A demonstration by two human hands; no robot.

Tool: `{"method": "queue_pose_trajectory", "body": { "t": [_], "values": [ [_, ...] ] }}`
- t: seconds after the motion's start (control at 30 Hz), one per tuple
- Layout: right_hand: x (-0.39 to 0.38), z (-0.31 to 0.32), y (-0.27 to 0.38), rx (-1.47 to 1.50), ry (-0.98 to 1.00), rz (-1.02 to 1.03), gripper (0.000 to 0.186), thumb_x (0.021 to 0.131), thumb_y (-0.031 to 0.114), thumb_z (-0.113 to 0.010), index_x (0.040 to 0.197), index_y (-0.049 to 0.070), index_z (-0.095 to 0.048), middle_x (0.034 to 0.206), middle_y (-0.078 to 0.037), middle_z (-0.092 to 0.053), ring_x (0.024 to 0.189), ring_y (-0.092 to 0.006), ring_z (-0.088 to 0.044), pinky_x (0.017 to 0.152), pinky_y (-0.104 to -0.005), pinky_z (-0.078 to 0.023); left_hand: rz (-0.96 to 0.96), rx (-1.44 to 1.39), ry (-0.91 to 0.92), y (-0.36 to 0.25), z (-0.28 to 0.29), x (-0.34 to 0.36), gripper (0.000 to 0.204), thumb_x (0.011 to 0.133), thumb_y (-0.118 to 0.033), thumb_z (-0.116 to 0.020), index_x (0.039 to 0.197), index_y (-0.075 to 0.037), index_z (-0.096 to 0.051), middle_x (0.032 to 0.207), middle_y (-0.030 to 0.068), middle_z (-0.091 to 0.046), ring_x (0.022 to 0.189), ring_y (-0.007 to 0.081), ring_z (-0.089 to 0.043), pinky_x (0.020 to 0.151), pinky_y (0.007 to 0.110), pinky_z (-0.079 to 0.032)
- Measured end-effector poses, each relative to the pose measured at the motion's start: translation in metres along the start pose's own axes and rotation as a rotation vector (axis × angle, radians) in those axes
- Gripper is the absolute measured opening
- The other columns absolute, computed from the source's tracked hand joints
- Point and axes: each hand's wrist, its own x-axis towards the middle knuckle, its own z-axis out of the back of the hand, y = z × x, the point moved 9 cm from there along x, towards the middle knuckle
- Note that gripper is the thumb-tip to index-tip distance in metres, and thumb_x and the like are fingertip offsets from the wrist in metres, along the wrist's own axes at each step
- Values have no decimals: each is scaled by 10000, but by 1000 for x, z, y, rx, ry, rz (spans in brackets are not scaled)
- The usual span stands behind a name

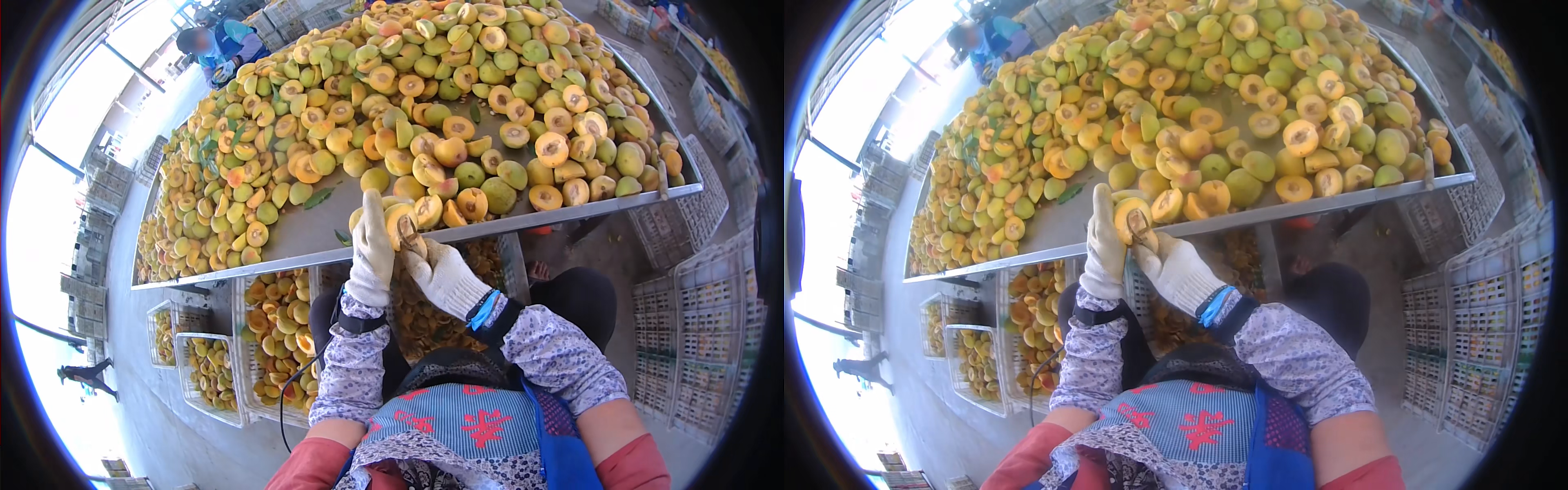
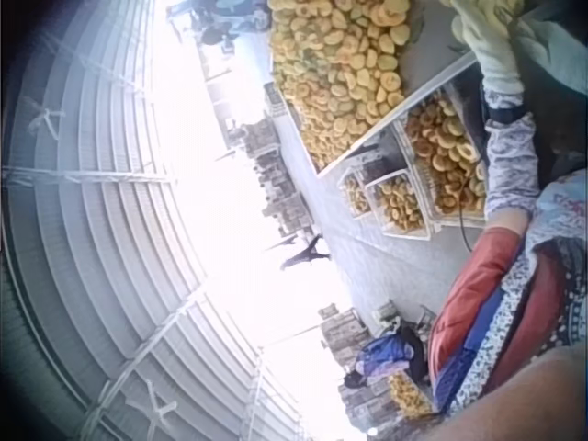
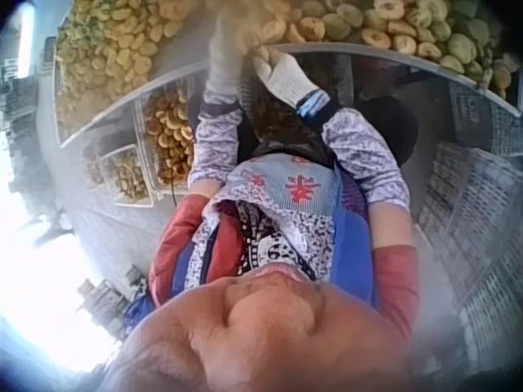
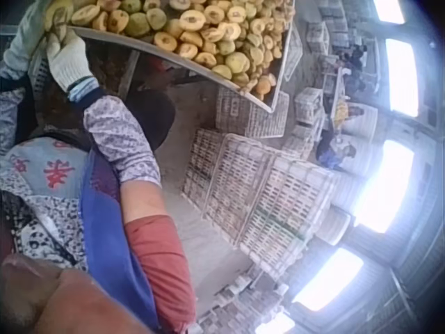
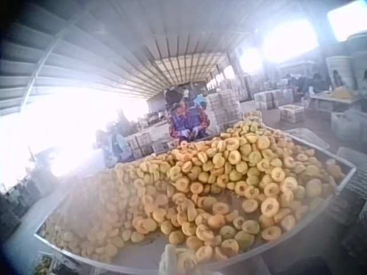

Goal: The person repeatedly picks mangoes from a metal tray, splits them open by hand, removes the pit, and places the pitted halves into a crate below. The process is continuous and repetitive, with the person handling each mango individually.

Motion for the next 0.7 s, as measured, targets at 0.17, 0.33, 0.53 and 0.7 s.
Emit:
{"method": "queue_pose_trajectory", "body": {
  "t": [0.17, 0.33, 0.53, 0.7],
  "values": [
    [3, -22, -8, 114, 72, -21, 293, 1048, 246, -552, 1125, -20, -649, 932, -133, -689, 903, -263, -642, 821, -377, -524, 118, -482, -213, 8, 1, -10, 527, 1132, -414, -342, 1173, 15, -646, 1117, 106, -683, 991, 174, -652, 895, 309, -527],
    [-7, -24, -10, 26, 185, -8, 358, 1044, 302, -543, 1135, -27, -650, 1004, -239, -712, 987, -407, -677, 853, -445, -529, 180, -414, 50, -7, -10, -1, 634, 1096, -498, -411, 943, 50, -692, 795, 124, -685, 674, 204, -649, 690, 324, -548],
    [-39, -38, -3, 492, 555, -548, 523, 1059, 582, -452, 969, 82, -577, 677, -17, -516, 505, -146, -494, 473, -323, -448, 378, -473, 58, 3, -14, -5, 633, 1083, -481, -437, 873, 58, -693, 734, 150, -673, 613, 222, -647, 625, 321, -544],
    [-45, -32, 2, 444, 562, -581, 616, 1023, 698, -405, 921, 107, -546, 617, 37, -418, 441, -77, -371, 383, -277, -340, 246, -330, 229, -5, -24, 0, 642, 1074, -468, -463, 737, 34, -678, 674, 148, -650, 596, 233, -631, 595, 327, -511]
  ]
}}
